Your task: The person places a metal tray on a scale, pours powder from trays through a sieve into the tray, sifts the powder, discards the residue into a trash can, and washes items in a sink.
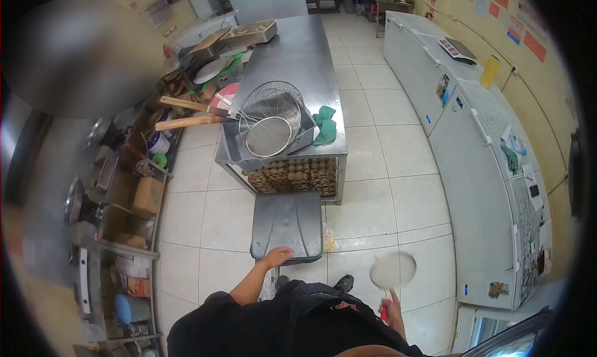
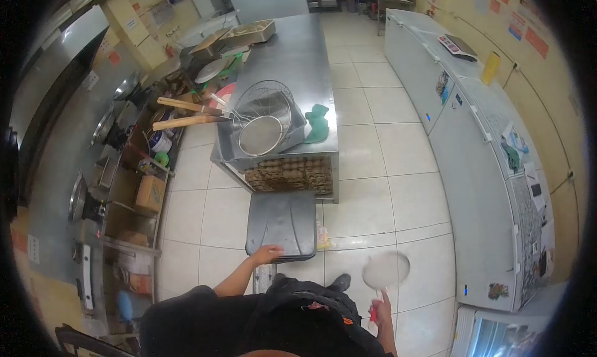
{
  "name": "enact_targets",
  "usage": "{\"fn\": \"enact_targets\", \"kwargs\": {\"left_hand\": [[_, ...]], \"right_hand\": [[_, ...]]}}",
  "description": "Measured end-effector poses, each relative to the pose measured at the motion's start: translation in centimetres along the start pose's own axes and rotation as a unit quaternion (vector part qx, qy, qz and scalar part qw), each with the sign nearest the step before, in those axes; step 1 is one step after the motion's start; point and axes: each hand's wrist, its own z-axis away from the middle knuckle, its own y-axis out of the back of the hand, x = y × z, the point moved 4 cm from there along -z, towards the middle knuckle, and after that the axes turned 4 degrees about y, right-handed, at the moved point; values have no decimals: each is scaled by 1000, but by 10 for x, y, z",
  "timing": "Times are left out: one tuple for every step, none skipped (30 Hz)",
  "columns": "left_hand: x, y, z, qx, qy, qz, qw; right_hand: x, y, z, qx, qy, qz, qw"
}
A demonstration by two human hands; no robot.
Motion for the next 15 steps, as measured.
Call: {"fn": "enact_targets", "kwargs": {"left_hand": [[35,-6,10,7,8,45,999],[56,-12,15,13,15,90,996],[51,-17,10,19,18,93,995],[38,-19,5,28,-15,42,999],[25,-21,4,38,-47,-10,998],[3,-21,5,49,-4,-33,998],[-17,-19,12,61,40,-57,996],[-17,-15,30,56,56,-58,995],[-19,-9,46,51,71,-59,994],[-44,-5,48,36,124,-138,982],[-69,-5,47,19,177,-216,960],[-76,-5,53,47,205,-151,966],[-73,-8,54,71,230,-84,967],[-60,-10,42,70,228,-82,968],[-45,-12,30,101,195,-72,973]], "right_hand": [[-33,-22,-13,-65,24,0,998],[-68,-47,-24,-111,36,21,993],[-104,-74,-36,-157,48,43,986],[-140,-103,-43,-203,67,60,975],[-175,-132,-49,-249,87,75,962],[-207,-160,-59,-284,99,103,948],[-234,-186,-66,-319,113,130,932],[-259,-208,-73,-327,114,131,929],[-283,-232,-79,-361,110,112,919],[-303,-252,-84,-392,107,93,909],[-321,-267,-92,-398,110,93,906],[-338,-282,-100,-429,95,74,895],[-355,-292,-110,-457,79,57,884],[-374,-299,-121,-456,80,59,885],[-389,-303,-131,-467,66,41,881]]}}
